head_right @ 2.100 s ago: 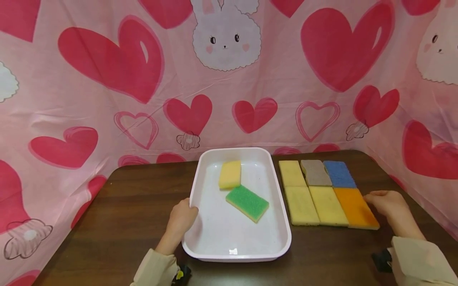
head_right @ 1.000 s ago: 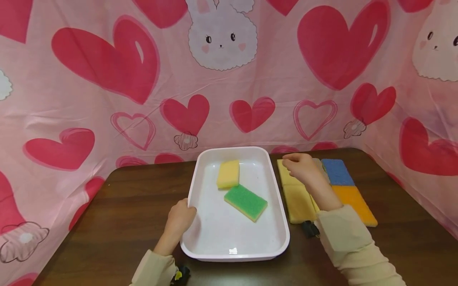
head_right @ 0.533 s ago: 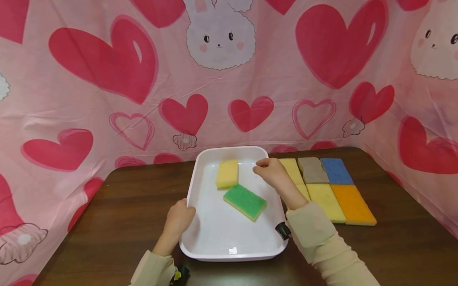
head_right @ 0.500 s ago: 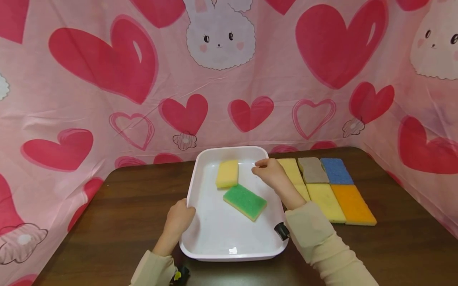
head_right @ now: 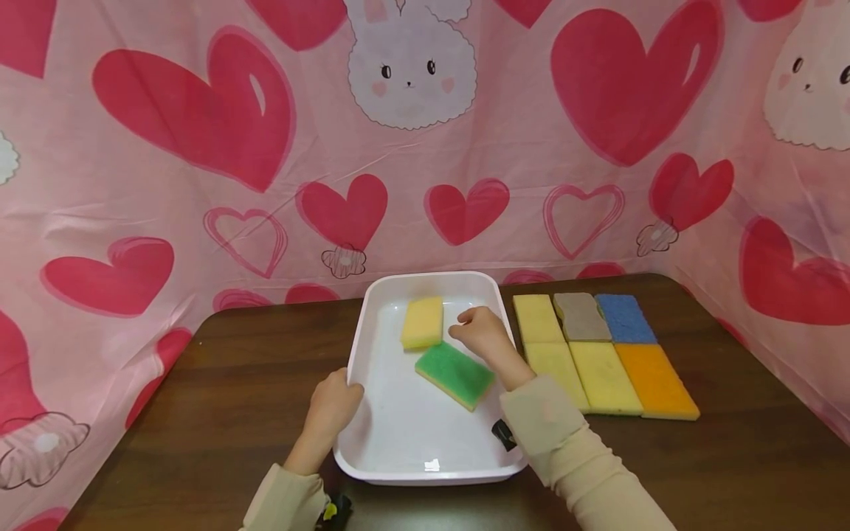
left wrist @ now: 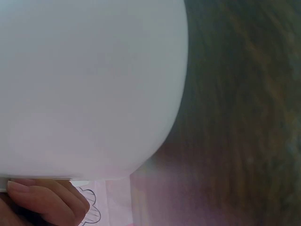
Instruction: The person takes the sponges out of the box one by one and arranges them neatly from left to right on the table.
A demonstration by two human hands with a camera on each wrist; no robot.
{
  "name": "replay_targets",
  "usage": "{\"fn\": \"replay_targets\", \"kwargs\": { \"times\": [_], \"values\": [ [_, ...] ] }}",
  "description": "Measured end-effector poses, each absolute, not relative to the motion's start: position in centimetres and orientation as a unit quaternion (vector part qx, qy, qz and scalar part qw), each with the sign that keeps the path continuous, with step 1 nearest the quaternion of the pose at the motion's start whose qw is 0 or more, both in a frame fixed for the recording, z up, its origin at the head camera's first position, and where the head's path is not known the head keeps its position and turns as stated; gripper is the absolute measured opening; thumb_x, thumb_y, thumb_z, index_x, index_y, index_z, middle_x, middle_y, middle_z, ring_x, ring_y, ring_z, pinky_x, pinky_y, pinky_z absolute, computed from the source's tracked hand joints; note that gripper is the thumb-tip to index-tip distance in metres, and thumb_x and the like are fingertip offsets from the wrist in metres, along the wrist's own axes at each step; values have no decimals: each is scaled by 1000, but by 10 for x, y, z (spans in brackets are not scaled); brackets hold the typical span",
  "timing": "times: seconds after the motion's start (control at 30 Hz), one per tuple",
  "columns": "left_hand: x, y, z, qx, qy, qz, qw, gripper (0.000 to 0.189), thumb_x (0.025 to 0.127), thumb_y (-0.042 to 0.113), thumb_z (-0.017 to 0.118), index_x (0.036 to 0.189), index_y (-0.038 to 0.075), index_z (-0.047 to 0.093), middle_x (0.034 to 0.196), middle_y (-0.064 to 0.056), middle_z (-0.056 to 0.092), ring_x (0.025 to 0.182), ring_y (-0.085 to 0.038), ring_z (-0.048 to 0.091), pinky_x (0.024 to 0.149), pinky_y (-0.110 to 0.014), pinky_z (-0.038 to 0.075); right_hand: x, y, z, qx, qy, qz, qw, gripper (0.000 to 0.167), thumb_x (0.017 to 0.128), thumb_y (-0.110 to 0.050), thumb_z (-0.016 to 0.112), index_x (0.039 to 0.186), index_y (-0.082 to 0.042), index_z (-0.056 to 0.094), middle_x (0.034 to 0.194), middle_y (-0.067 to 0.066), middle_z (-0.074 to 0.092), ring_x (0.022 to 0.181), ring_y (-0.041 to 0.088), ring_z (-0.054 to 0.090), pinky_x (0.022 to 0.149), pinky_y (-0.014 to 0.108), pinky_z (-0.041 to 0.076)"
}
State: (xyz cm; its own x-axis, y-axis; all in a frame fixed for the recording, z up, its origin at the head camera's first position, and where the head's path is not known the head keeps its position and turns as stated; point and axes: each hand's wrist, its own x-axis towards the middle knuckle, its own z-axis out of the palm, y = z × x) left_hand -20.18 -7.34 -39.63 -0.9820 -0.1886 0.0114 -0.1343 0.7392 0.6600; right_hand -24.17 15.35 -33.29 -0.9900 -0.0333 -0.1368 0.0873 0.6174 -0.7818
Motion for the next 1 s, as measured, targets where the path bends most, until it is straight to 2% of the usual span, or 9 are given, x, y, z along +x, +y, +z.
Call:
{"fn": "replay_targets", "kwargs": {
  "times": [0.27,0.47,0.77,1.0],
  "values": [
    [-201,-73,-396,91,-930,-354,38,30,79,7,48,98,-9,64,95,-27,68,80,-39,65,63,-48,52,-247,152,-342,17,908,-414,67,47,84,-15,60,121,14,55,120,30,60,107,39,59,93,45,48],
    [-201,-73,-396,93,-929,-357,35,30,80,7,48,99,-9,63,95,-27,68,79,-38,65,62,-48,51,-251,154,-351,15,918,-389,79,46,84,-15,60,118,15,57,123,29,59,115,41,55,98,46,45],
    [-201,-73,-394,92,-928,-359,36,29,80,7,47,98,-9,63,95,-27,68,80,-38,65,62,-48,51,-254,157,-364,13,932,-355,76,46,80,-15,64,113,16,59,119,30,61,114,42,56,98,45,45],
    [-202,-73,-396,94,-930,-354,36,29,80,7,47,99,-9,63,95,-27,68,80,-38,65,63,-47,51,-253,157,-370,20,931,-348,110,48,79,-16,65,116,14,58,121,29,60,109,39,58,95,45,47]
  ]
}}
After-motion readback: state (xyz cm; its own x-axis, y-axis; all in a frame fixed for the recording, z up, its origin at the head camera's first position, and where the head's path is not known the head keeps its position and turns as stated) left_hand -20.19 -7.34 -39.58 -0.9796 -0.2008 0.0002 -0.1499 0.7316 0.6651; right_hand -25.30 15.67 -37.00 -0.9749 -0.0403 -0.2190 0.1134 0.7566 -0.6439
